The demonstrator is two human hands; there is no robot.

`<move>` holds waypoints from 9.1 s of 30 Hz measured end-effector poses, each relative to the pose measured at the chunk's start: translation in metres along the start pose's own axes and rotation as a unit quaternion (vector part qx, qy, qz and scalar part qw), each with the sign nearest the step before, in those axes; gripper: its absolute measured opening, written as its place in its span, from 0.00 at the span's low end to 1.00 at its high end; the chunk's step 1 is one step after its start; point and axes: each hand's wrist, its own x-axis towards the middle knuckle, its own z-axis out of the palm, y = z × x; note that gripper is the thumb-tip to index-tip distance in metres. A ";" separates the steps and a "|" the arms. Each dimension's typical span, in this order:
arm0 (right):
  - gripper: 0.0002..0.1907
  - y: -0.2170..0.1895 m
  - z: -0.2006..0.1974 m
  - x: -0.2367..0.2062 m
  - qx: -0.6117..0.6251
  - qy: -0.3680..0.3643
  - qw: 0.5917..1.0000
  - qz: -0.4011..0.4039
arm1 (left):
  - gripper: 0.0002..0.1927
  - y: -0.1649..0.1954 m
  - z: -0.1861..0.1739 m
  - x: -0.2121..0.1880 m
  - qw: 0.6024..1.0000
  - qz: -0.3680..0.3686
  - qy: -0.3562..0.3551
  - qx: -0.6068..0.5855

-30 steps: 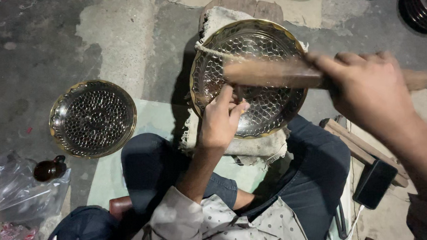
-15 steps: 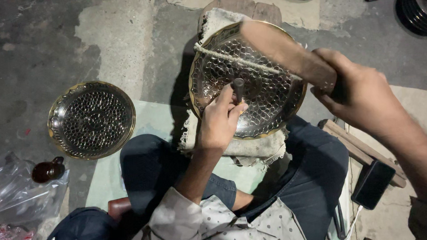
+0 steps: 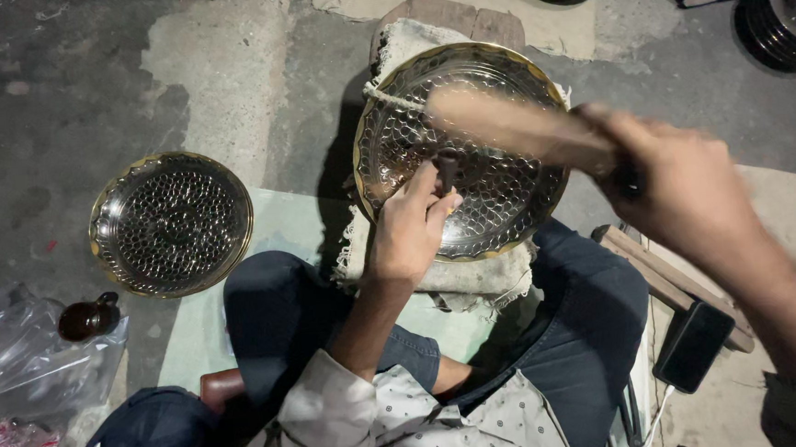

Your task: The person uses a hammer and a metal punch to create a textured pattern on a round metal plate. They repeatedly strike the punch to form indentations across the surface, occasionally repositioning the punch to continue the pattern.

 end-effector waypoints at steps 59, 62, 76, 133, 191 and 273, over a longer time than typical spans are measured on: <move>0.26 -0.012 -0.018 0.011 -0.163 0.083 0.979 -0.094 | 0.18 -0.014 0.029 0.011 0.998 0.012 0.050 0.033; 0.30 -0.009 -0.019 0.010 -0.109 0.087 0.985 -0.102 | 0.18 -0.012 0.028 0.010 0.998 0.012 0.050 0.035; 0.31 -0.004 -0.018 0.008 -0.057 0.115 0.984 -0.125 | 0.16 -0.007 0.024 0.010 0.998 0.022 0.045 0.030; 0.29 0.007 -0.010 -0.031 -0.120 0.065 0.990 0.026 | 0.18 -0.025 0.014 0.043 0.986 0.142 -0.065 -0.059; 0.31 0.016 -0.004 -0.043 0.035 0.107 0.992 0.051 | 0.27 -0.025 0.015 0.038 0.986 0.113 -0.094 -0.080; 0.32 -0.026 0.224 -0.200 0.085 -0.367 0.923 -0.084 | 0.18 0.004 -0.056 -0.082 0.997 -0.075 -0.009 0.015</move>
